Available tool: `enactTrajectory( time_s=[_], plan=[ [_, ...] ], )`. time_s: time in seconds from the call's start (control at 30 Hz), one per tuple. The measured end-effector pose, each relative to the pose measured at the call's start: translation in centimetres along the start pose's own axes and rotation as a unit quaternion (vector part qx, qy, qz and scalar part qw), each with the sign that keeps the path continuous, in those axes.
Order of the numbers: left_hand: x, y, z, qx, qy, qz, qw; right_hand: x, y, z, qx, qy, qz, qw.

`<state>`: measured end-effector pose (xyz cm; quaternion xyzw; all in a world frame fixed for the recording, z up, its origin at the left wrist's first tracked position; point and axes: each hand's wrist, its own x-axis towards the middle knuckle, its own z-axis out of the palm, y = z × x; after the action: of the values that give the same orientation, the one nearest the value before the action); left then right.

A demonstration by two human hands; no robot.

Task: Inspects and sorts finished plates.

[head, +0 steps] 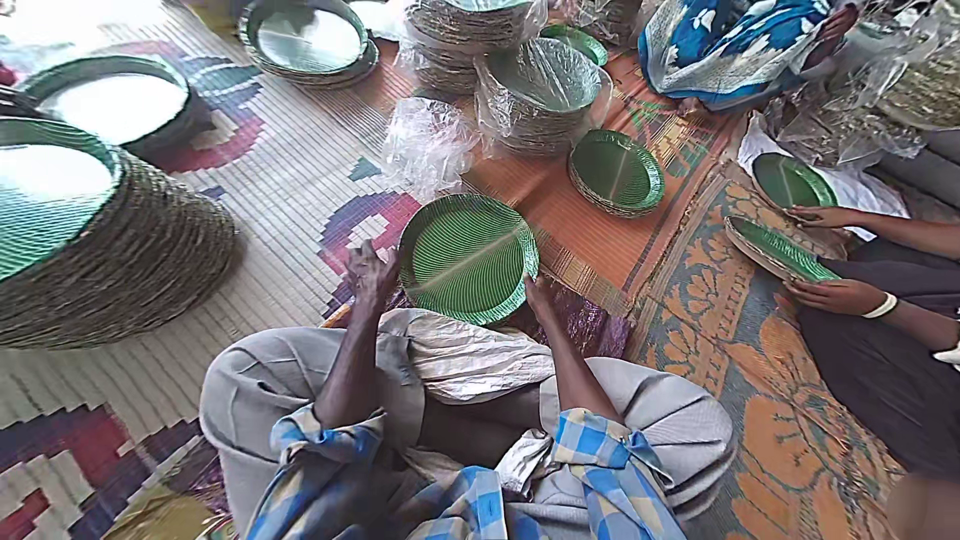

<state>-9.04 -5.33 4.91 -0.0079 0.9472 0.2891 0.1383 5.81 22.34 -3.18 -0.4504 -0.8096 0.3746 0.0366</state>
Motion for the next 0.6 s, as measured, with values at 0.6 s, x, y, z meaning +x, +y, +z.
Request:
enactTrajectory(
  time_s=[0.6],
  plan=[
    [-4.0, -3.8, -14.1, -0.599, 0.187, -0.007, 0.779, -4.7, -4.0, -2.4, 0.424, -0.04, -0.174, 0.888]
  ],
)
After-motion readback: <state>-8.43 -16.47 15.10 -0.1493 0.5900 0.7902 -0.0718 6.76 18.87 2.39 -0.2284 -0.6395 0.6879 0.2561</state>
